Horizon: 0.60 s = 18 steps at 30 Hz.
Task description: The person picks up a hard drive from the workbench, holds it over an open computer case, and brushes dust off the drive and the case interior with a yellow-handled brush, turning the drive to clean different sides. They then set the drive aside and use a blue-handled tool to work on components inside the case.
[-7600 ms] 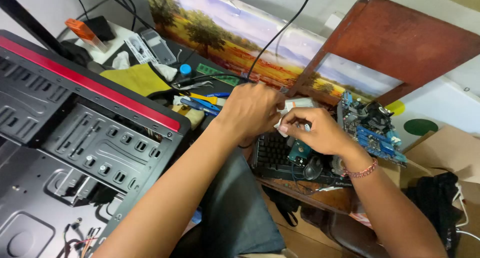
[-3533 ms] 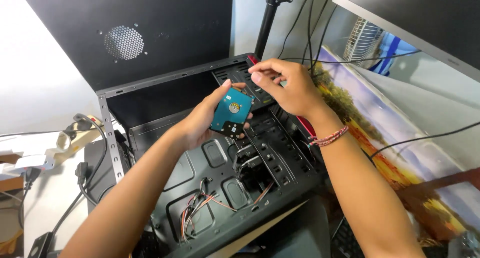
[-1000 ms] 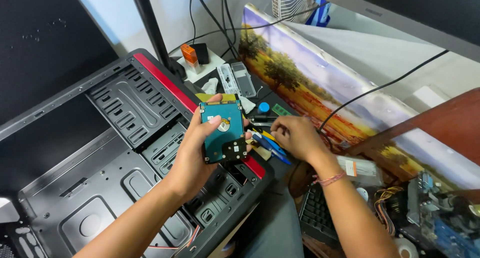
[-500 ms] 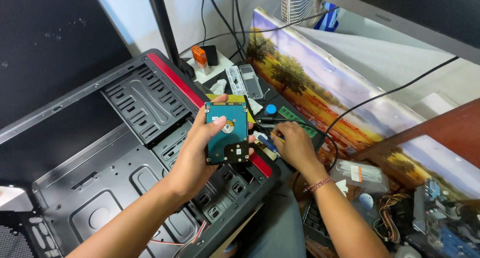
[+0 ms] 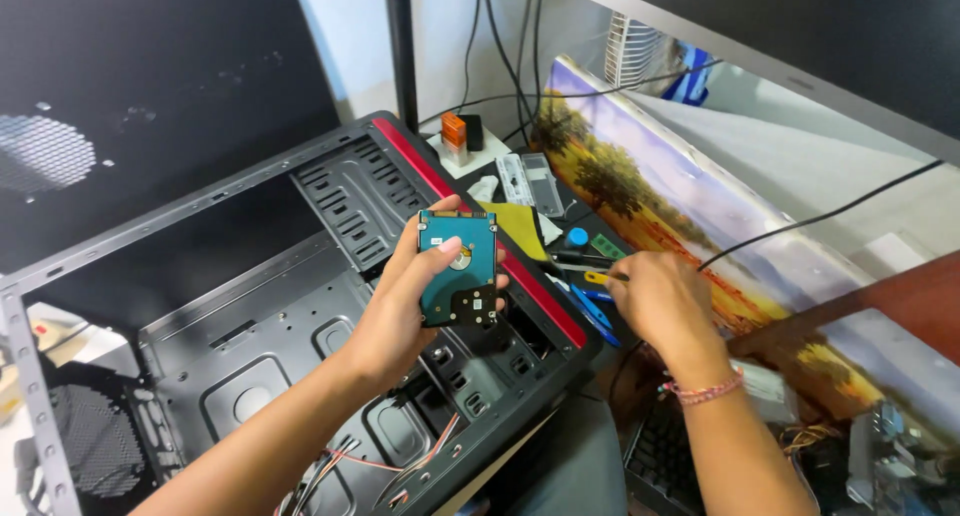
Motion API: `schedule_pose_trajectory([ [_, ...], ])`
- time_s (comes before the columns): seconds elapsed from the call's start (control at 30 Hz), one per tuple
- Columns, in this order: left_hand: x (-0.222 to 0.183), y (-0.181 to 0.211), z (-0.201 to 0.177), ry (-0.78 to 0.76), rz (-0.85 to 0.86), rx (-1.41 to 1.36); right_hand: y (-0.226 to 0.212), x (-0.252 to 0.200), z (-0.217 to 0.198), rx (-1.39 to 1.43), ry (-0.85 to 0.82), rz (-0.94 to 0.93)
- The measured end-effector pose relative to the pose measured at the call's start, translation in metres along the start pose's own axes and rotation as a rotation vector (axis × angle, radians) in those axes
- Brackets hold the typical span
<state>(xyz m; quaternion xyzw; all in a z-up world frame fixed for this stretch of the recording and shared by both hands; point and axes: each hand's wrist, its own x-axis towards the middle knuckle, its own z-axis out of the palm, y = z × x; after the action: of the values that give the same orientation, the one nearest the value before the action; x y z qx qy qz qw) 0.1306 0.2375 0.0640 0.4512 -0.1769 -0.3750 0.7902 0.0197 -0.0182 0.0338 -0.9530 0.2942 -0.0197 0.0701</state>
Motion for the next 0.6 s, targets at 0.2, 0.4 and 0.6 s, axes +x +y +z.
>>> schedule_pose_trajectory([
  [0.2, -0.007, 0.009, -0.029, 0.015, 0.023, 0.108, -0.049, -0.010, -0.037, 0.257, 0.357, -0.512],
  [0.4, -0.013, 0.014, -0.063, 0.101, 0.098, -0.010, -0.147, -0.010, -0.076, 0.637, 0.322, -0.746],
  [0.6, -0.021, 0.022, -0.101, 0.159, 0.080, 0.012, -0.213, 0.024, -0.074, 0.941, 0.117, -0.984],
])
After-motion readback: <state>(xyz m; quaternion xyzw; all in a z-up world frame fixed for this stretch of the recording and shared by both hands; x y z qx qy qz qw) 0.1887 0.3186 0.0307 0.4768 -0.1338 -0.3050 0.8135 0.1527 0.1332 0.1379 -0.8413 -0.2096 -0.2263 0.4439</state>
